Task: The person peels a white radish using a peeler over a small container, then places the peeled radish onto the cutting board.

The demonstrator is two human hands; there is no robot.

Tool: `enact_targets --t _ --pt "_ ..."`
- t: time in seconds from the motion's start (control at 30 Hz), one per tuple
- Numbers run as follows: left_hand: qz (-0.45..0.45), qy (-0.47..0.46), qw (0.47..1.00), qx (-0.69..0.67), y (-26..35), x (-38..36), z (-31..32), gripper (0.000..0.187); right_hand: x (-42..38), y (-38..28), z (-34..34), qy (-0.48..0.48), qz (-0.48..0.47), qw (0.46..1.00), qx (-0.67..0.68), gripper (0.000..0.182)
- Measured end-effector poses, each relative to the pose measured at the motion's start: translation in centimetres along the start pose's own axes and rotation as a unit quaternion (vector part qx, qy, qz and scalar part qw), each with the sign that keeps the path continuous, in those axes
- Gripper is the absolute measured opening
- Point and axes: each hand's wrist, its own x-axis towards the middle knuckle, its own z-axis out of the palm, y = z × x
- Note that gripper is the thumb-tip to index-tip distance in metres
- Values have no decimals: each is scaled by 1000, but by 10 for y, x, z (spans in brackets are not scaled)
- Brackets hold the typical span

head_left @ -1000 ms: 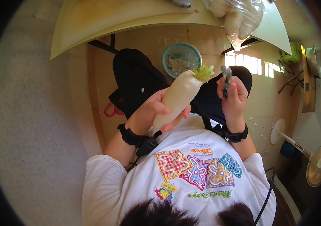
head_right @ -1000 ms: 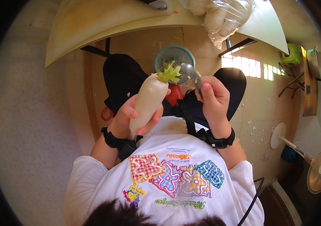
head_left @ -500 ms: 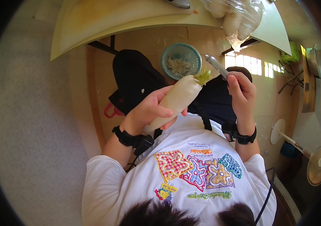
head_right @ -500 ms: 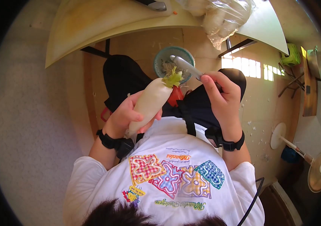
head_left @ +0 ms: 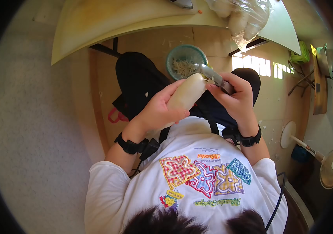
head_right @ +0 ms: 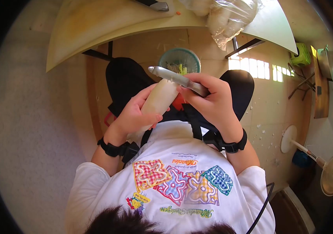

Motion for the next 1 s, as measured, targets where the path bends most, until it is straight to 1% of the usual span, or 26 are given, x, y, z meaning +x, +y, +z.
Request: enact_targets --t 0.03,0.1,0.13,0.17,0.2,0.23,0.3,0.33,0.4,0.43,0.5,0.57,0.6,0.63,0.67,0.7,0.8,0.87,0.93,1.0 --pt "-15 -6 1000 2 5 -1 0 81 2 2 0 0 -1 1000 1 20" --pt "-28 -9 1000 3 5 -2 0 81 4 6 0 11 -43 997 -66 16" --pt "21 -18 999 38 -1 0 -1 81 5 4 -1 9 -44 997 -65 16" --pt "69 -28 995 73 -4 1 -1 80 6 -1 -3 4 -63 994 -92 15" --pt "68 -27 995 71 -4 -1 -1 80 5 -3 -3 -1 -81 990 -119 14" --pt "61 -33 996 61 -3 -1 -1 80 5 0 -1 -2 -80 990 -119 14" --pt "55 -40 996 51 -4 1 -1 80 7 10 3 69 -80 993 -61 12" --pt "60 -42 996 44 -8 2 -1 80 9 9 2 69 -80 993 -61 12" --pt "67 -42 996 37 -8 2 -1 79 16 6 -3 130 3 991 -27 14" --pt "43 -25 998 49 -6 0 0 79 18 7 -8 129 17 989 -68 17" --pt "20 -9 998 60 -3 -3 1 79 22 12 -15 97 40 990 -95 18" --pt "-14 12 999 -44 -2 -4 2 81 22 12 -16 84 25 993 -79 18" --pt "-12 12 999 -45 -2 -3 0 81 21 12 -16 72 10 995 -63 18" --pt "-8 -3 997 -79 -2 -1 -3 82 19 13 -15 70 9 996 -63 18" --pt "-2 -17 994 -112 -2 -1 -5 84 15 16 -13 68 25 997 -41 20" --pt "0 -14 993 -114 -2 -1 -4 84 12 18 -10 65 42 997 -19 22" --pt "23 -12 988 -153 -2 1 -4 89 7 30 -12 74 54 996 -21 27" --pt "46 -51 983 -170 -1 2 -6 92 6 27 -12 82 39 996 -2 28" --pt "54 -38 983 -173 -3 4 -6 93 5 19 -14 91 23 995 18 28" --pt "62 -26 982 -177 -4 4 -4 95 -2 11 -18 13 -11 998 68 26"
